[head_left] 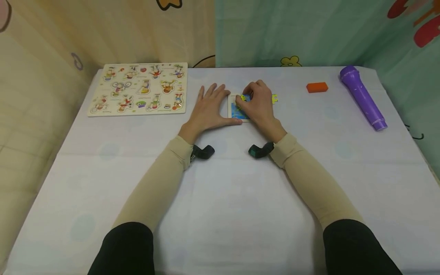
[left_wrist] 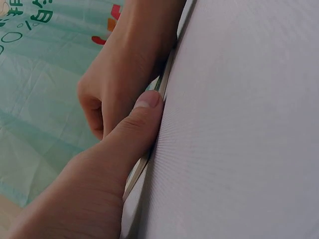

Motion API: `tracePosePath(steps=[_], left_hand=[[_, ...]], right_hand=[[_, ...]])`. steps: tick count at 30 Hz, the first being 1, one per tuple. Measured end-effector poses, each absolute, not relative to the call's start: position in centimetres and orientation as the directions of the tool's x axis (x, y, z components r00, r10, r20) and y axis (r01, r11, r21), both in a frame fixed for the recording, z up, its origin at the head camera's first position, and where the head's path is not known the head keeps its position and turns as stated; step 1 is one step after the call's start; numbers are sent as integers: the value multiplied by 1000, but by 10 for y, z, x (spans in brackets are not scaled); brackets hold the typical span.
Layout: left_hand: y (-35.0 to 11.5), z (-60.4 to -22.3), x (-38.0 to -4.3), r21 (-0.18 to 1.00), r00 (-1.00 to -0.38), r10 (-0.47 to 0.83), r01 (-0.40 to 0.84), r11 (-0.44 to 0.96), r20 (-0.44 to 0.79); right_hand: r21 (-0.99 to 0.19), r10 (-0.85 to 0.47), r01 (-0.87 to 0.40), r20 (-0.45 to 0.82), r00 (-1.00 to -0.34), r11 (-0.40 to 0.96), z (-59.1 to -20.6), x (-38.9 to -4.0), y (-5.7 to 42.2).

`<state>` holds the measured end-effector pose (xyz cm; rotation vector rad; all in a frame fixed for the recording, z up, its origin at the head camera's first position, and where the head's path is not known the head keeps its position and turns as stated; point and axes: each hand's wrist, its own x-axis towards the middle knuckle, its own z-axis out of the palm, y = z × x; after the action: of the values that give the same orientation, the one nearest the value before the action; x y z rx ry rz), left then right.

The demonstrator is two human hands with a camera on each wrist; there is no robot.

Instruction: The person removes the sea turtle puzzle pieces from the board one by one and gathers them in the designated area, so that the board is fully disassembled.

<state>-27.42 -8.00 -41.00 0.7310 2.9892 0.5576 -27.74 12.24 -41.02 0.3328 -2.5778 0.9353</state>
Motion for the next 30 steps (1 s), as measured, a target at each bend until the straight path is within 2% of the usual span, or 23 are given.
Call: tracePosePath(steps=[9,16,22,30], left_hand=[[-84,-408,-273,344,-892,445,443,828,80],[-84,-410,-273,342,-893,444,442,829,80],[-83,-410,-273,347,-893,443,441,828,79],[-82,-409,-273,349,-892,445,444,825,82]], right_hand=[[-592,-152,-380,399,-904,711,-408,-278,125],[-554,-149,-336,355,-923,761,-404,-279,121],[-489,-152,-347,395,-906,801,-403,-279,121],[-471,-141,-336,401,-905,815,-403,-279,118]])
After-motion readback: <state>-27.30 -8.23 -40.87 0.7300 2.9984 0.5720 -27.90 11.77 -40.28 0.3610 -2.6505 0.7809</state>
